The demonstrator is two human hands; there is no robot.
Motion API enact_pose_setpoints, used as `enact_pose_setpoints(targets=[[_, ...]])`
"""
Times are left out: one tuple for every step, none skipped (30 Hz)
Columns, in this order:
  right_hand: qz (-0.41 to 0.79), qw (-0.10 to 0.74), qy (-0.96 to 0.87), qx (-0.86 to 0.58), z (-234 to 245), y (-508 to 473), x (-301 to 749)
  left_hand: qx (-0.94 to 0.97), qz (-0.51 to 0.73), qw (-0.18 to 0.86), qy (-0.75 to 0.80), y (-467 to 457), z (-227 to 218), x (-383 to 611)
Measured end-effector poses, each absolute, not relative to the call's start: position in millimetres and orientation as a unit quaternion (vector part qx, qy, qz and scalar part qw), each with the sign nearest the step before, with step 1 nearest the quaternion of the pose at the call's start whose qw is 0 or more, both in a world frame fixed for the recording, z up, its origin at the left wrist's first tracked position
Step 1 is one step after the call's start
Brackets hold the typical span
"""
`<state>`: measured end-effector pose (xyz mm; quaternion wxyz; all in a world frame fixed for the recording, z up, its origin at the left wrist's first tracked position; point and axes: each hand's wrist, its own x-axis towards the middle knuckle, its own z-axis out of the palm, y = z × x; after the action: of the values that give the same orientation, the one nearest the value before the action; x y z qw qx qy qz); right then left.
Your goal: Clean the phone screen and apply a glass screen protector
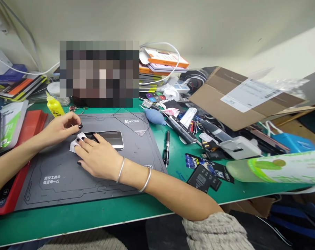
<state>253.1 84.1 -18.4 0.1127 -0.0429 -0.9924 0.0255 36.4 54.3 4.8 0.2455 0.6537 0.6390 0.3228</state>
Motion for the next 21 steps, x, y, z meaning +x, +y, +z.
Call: enact_pose_setpoints(targets=[[0.028, 0.122, -0.991, -0.049, -19.8, 84.2, 252.5, 0.655, 0.323, 0.245, 0.638, 54.2, 4.7, 36.1], [0.029, 0.132, -0.989, -0.054, -21.3, 84.4, 251.9, 0.656, 0.322, 0.244, 0.637, 54.2, 4.6, 35.8], [0.028, 0.141, -0.988, -0.056, -22.9, 84.6, 251.4, 0.657, 0.322, 0.244, 0.637, 54.2, 4.5, 35.6], [0.025, 0.147, -0.987, -0.055, -24.3, 84.8, 251.2, 0.657, 0.320, 0.243, 0.637, 54.1, 4.6, 35.3], [0.022, 0.150, -0.987, -0.052, -25.4, 85.2, 251.0, 0.657, 0.319, 0.243, 0.638, 54.1, 4.8, 35.2], [0.021, 0.150, -0.987, -0.050, -26.1, 85.5, 251.1, 0.657, 0.318, 0.244, 0.639, 54.0, 5.0, 35.2], [0.022, 0.148, -0.988, -0.048, -26.4, 85.9, 251.2, 0.656, 0.316, 0.243, 0.640, 54.0, 5.4, 35.3], [0.026, 0.143, -0.988, -0.048, -26.2, 86.2, 251.4, 0.656, 0.315, 0.243, 0.641, 53.9, 5.9, 35.6], [0.031, 0.138, -0.989, -0.049, -25.6, 86.5, 251.7, 0.656, 0.314, 0.243, 0.642, 54.0, 6.4, 35.9], [0.036, 0.132, -0.989, -0.051, -24.8, 86.7, 251.9, 0.656, 0.314, 0.244, 0.642, 54.1, 7.0, 36.2], [0.039, 0.127, -0.990, -0.053, -23.8, 86.8, 252.1, 0.656, 0.313, 0.244, 0.642, 54.2, 7.4, 36.6], [0.043, 0.121, -0.990, -0.055, -23.0, 86.9, 252.3, 0.656, 0.313, 0.244, 0.642, 54.3, 7.8, 36.9], [0.045, 0.117, -0.990, -0.057, -22.3, 86.8, 252.3, 0.656, 0.313, 0.244, 0.642, 54.4, 8.0, 37.1], [0.047, 0.114, -0.991, -0.060, -21.7, 86.8, 252.3, 0.656, 0.313, 0.245, 0.642, 54.5, 8.1, 37.3], [0.048, 0.112, -0.991, -0.061, -21.4, 86.7, 252.3, 0.656, 0.313, 0.245, 0.642, 54.6, 8.2, 37.3], [0.047, 0.110, -0.991, -0.061, -21.1, 86.6, 252.2, 0.656, 0.314, 0.245, 0.642, 54.6, 8.1, 37.2], [0.045, 0.109, -0.991, -0.059, -21.0, 86.5, 252.2, 0.656, 0.314, 0.244, 0.642, 54.5, 8.0, 37.0], [0.042, 0.108, -0.992, -0.057, -20.8, 86.6, 252.1, 0.656, 0.314, 0.244, 0.642, 54.4, 7.9, 36.8], [0.039, 0.108, -0.992, -0.055, -20.6, 86.6, 252.1, 0.655, 0.314, 0.244, 0.642, 54.3, 7.7, 36.6], [0.036, 0.109, -0.992, -0.052, -20.4, 86.8, 252.1, 0.655, 0.315, 0.244, 0.642, 54.1, 7.6, 36.3], [0.033, 0.111, -0.992, -0.050, -20.3, 87.2, 252.0, 0.655, 0.316, 0.244, 0.642, 54.0, 7.4, 36.1]])
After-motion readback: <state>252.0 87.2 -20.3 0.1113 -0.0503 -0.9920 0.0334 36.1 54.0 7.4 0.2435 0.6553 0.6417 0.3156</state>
